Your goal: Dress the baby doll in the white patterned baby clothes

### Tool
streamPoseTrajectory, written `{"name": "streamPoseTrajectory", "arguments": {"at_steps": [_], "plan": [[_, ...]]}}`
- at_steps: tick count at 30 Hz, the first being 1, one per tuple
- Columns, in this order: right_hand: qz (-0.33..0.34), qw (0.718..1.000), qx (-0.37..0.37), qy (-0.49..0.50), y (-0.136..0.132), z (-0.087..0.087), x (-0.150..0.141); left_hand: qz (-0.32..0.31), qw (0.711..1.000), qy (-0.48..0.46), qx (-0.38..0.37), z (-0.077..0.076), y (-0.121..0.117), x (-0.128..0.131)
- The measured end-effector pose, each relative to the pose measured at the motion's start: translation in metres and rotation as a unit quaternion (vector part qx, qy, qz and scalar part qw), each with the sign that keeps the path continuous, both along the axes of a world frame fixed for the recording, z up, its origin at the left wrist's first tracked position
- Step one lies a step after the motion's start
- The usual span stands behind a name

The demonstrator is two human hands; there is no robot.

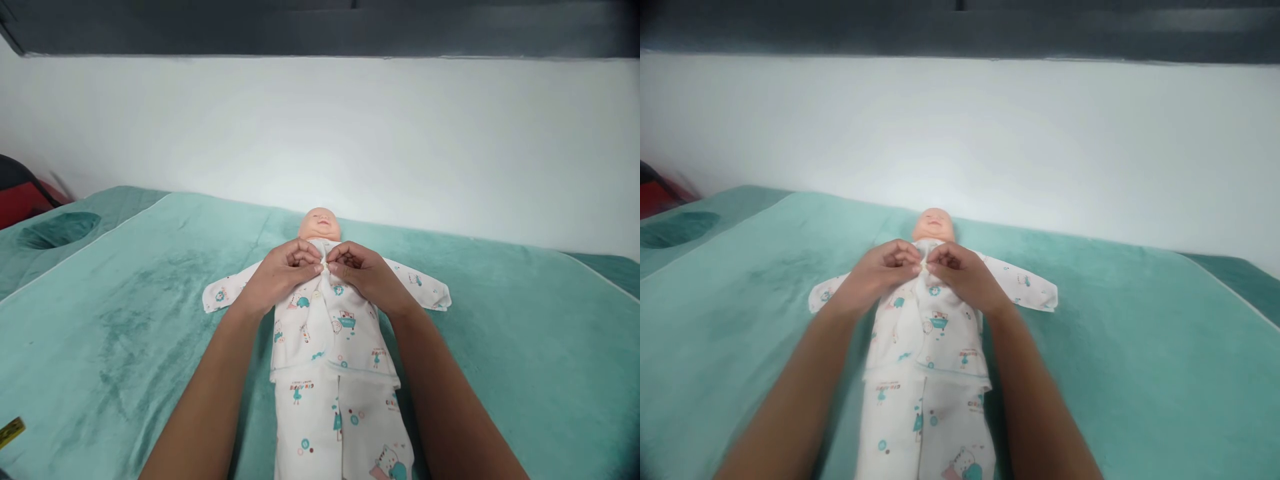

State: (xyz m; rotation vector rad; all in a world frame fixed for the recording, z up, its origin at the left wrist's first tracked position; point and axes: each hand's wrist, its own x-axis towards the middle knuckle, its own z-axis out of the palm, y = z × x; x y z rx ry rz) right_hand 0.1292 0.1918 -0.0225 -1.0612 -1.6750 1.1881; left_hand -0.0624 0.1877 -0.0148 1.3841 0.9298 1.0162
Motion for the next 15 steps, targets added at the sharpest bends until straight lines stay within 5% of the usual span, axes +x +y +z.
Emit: {"name": "streamPoseTrajectory", "arguments": {"at_steps": [15], "plan": [[-0.006, 1.000, -0.011, 0.016, -0.0030, 0.0023, 0.0008, -0.006, 1.000, 0.023, 0.021, -0.0022, 0.0002, -0.0027]]}}
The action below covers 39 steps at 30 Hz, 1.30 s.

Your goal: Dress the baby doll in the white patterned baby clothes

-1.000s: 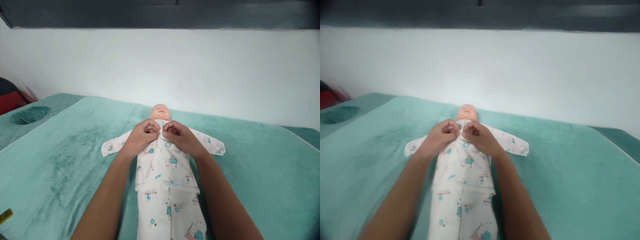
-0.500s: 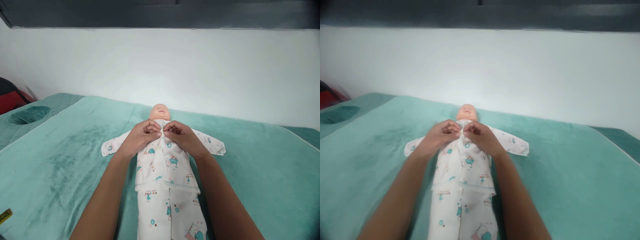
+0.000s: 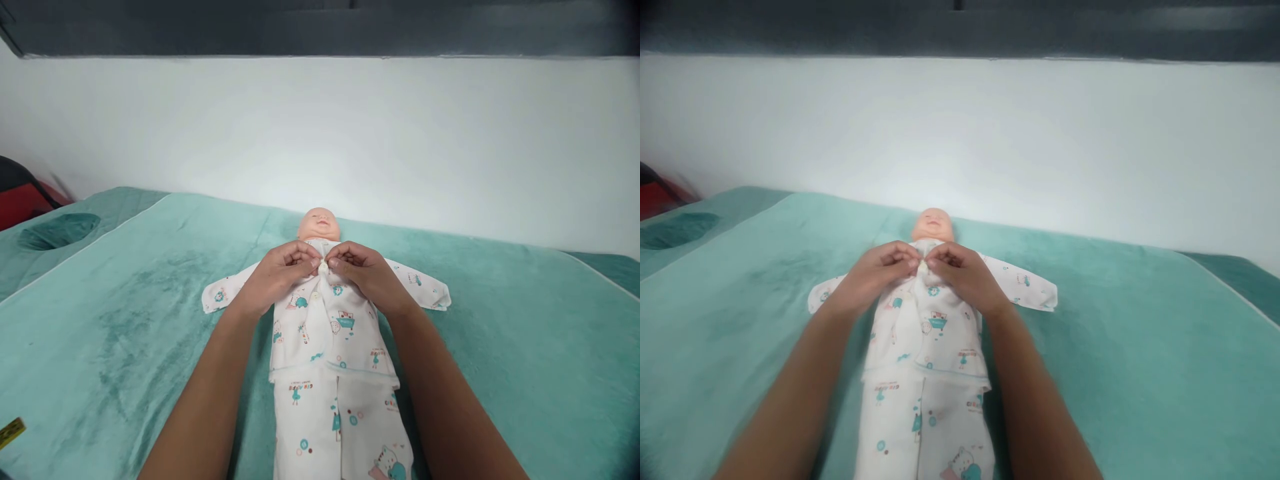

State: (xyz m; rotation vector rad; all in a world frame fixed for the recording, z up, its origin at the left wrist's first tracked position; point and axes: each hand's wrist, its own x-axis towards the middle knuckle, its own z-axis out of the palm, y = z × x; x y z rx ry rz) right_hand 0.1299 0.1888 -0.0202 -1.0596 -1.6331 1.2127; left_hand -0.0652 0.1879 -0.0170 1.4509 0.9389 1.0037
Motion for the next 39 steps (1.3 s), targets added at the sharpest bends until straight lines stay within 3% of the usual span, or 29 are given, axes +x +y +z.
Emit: {"name": "streamPoseTrajectory", "arguments": {"at_steps": [6, 10, 14, 19, 24, 32, 39], "plan": [[-0.002, 1.000, 0.004, -0.016, -0.001, 0.001, -0.002, -0.021, 1.000, 0.013, -0.006, 0.005, -0.001, -0.003], [0.032, 0.999, 0.005, -0.023, -0.007, 0.010, 0.003, -0.049, 0.998, 0.038, 0.000, 0.011, -0.004, -0.010], [0.095, 0.989, 0.016, -0.108, -0.015, 0.022, 0.005, -0.099, 0.993, 0.059, 0.000, 0.014, -0.006, -0.019], [0.102, 0.973, 0.064, -0.198, -0.019, 0.027, 0.002, -0.156, 0.982, 0.108, -0.014, 0.015, -0.005, -0.023], [0.131, 0.957, 0.084, -0.243, -0.022, 0.031, 0.000, -0.168, 0.971, 0.169, -0.003, 0.015, -0.005, -0.025], [0.142, 0.919, 0.100, -0.355, -0.042, 0.048, -0.008, -0.184, 0.970, 0.158, -0.006, 0.015, -0.003, -0.027], [0.122, 0.920, 0.068, -0.367, -0.052, 0.053, -0.015, -0.186, 0.970, 0.154, -0.010, 0.017, -0.004, -0.029]]}}
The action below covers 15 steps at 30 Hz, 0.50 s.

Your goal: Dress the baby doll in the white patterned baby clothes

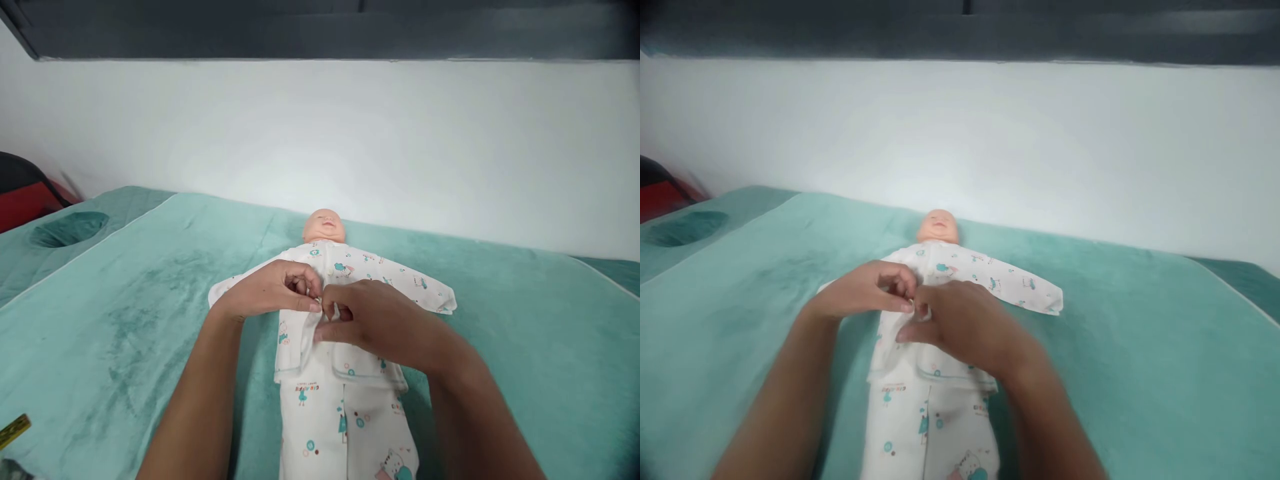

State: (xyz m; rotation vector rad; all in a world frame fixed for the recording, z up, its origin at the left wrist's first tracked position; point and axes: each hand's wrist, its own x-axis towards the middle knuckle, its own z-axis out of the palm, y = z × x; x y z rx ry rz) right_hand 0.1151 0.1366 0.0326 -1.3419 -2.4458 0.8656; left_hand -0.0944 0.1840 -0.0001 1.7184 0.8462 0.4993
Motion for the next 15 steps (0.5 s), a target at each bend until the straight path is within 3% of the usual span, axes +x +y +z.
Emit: {"name": "streamPoseTrajectory", "arguments": {"at_steps": [8, 15], "plan": [[-0.120, 0.990, 0.043, -0.057, -0.008, 0.000, 0.002, -0.007, 0.999, 0.009, 0.029, 0.001, -0.002, 0.002], [-0.131, 0.989, 0.027, -0.067, -0.008, -0.002, 0.010, -0.010, 0.999, -0.018, 0.025, 0.000, -0.005, 0.003]]}}
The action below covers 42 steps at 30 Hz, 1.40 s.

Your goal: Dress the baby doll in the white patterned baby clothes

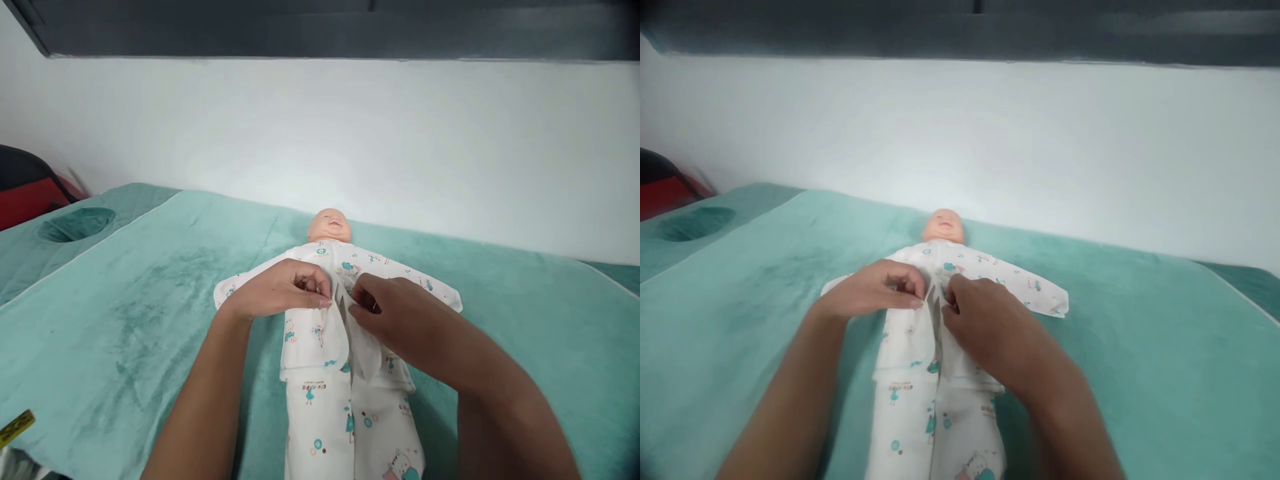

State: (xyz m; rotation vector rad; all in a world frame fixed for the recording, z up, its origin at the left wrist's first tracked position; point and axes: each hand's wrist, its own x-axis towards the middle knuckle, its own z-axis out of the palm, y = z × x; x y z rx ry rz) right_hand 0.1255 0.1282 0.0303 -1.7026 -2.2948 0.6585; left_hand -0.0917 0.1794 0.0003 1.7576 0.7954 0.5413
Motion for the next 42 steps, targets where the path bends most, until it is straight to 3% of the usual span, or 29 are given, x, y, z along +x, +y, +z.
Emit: {"name": "streamPoseTrajectory", "arguments": {"at_steps": [8, 13, 20, 28, 31, 37, 42], "plan": [[0.052, 0.977, -0.102, 0.178, 0.013, 0.008, 0.002, -0.005, 0.993, -0.073, -0.090, 0.002, -0.004, 0.010], [0.077, 0.949, -0.157, 0.263, 0.019, -0.004, 0.001, -0.015, 0.988, -0.108, -0.108, -0.001, -0.004, 0.013], [0.053, 0.930, -0.155, 0.328, 0.015, -0.023, 0.002, -0.022, 0.983, -0.131, -0.129, -0.005, -0.002, 0.013], [0.076, 0.880, -0.200, 0.425, 0.022, -0.032, 0.010, -0.011, 0.977, -0.152, -0.147, -0.005, -0.003, 0.014], [0.083, 0.889, -0.188, 0.409, 0.023, -0.033, 0.011, -0.010, 0.977, -0.155, -0.148, -0.005, -0.002, 0.014], [0.056, 0.941, -0.100, 0.320, 0.017, -0.027, 0.003, -0.004, 0.979, -0.132, -0.153, -0.005, -0.001, 0.013], [0.053, 0.952, -0.082, 0.290, 0.016, -0.026, -0.003, -0.009, 0.987, -0.109, -0.118, -0.005, -0.003, 0.013]]}}
